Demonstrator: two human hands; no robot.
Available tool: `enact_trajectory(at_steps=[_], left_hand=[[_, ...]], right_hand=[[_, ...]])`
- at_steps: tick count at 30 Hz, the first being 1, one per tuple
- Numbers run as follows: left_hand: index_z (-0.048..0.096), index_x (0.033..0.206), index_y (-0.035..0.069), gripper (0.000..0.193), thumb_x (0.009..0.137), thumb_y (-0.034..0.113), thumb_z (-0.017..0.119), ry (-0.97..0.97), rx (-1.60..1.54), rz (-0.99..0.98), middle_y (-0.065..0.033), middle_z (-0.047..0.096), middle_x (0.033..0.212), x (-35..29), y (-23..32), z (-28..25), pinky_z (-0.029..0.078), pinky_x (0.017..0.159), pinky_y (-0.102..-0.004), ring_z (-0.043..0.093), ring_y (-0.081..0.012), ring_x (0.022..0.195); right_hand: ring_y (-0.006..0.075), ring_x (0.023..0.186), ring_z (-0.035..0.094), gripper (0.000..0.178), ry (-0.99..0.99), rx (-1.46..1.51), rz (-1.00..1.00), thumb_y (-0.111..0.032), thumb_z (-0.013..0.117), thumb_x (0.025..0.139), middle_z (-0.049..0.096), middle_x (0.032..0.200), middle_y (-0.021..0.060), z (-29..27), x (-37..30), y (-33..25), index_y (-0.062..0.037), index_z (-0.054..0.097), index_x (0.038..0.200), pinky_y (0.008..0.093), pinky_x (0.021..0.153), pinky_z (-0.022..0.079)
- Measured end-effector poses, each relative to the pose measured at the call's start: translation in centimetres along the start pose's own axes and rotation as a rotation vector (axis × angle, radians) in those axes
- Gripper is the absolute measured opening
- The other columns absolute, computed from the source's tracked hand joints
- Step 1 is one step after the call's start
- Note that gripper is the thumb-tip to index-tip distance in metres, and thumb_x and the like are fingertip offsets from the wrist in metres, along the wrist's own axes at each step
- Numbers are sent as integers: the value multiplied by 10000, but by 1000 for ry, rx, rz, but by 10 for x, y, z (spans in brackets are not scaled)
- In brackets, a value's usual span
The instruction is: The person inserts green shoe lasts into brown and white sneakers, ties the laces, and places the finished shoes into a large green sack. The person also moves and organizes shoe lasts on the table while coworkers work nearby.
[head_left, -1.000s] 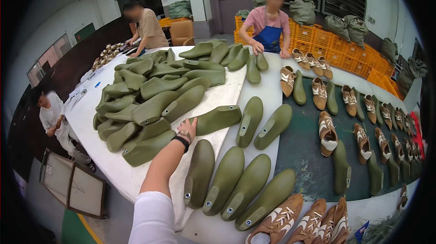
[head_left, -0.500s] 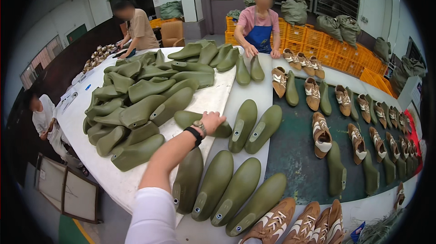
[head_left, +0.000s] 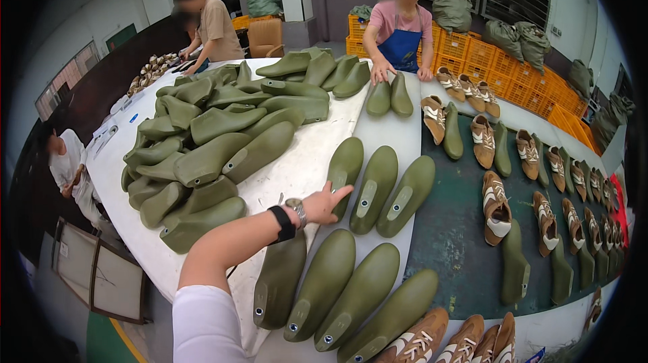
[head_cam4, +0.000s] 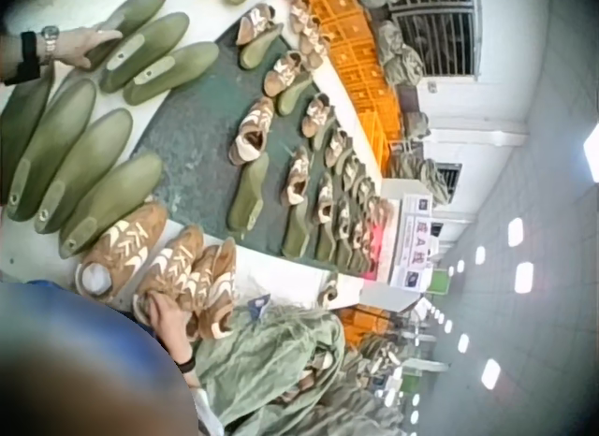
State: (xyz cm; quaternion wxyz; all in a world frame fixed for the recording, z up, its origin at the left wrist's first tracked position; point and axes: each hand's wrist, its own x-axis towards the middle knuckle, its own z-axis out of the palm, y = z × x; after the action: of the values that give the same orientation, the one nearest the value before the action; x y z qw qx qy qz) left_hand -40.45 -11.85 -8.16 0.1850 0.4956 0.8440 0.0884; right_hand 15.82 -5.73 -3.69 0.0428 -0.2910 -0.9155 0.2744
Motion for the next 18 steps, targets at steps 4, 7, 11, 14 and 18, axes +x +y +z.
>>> enact_trajectory(at_steps=[4,7,11,14,18], left_hand=[[85,1500,195,976,763,234,723,294,59,-170,-244,651,857,69,-31,-29,487,763,-474,630,-409,832],[230,1447,140,801,791,242,677,705,34,-332,-219,638,960,83,-80,-44,499,755,-486,623,-391,879],[534,1171,112,289,893,168,477,578,303,-844,-153,616,1096,16,-176,-62,515,788,-507,594,-343,1079],[539,1157,71,332,843,163,597,550,201,-879,-193,615,1119,-38,-213,-56,499,886,-461,599,-364,1055],[667,942,32,315,682,180,766,587,257,-823,-197,671,978,-48,-208,-59,534,831,-419,645,-341,957]], right_hand=[[360,801,641,130,-12,-45,15,-14,604,821,665,888,179,2,2,-1,-18,653,941,403,721,506],[357,799,643,137,37,-51,12,-18,609,822,666,887,180,-1,-1,-3,-18,655,951,401,718,509],[354,776,644,134,78,-78,-17,-22,613,821,664,861,183,-2,-5,-3,-14,655,948,399,698,511],[353,756,642,119,69,-44,-24,-27,613,822,661,839,184,-1,-4,-3,-15,654,934,400,680,509],[344,756,643,115,74,7,-6,-33,610,822,662,834,173,2,-1,-8,-29,658,926,393,675,506]])
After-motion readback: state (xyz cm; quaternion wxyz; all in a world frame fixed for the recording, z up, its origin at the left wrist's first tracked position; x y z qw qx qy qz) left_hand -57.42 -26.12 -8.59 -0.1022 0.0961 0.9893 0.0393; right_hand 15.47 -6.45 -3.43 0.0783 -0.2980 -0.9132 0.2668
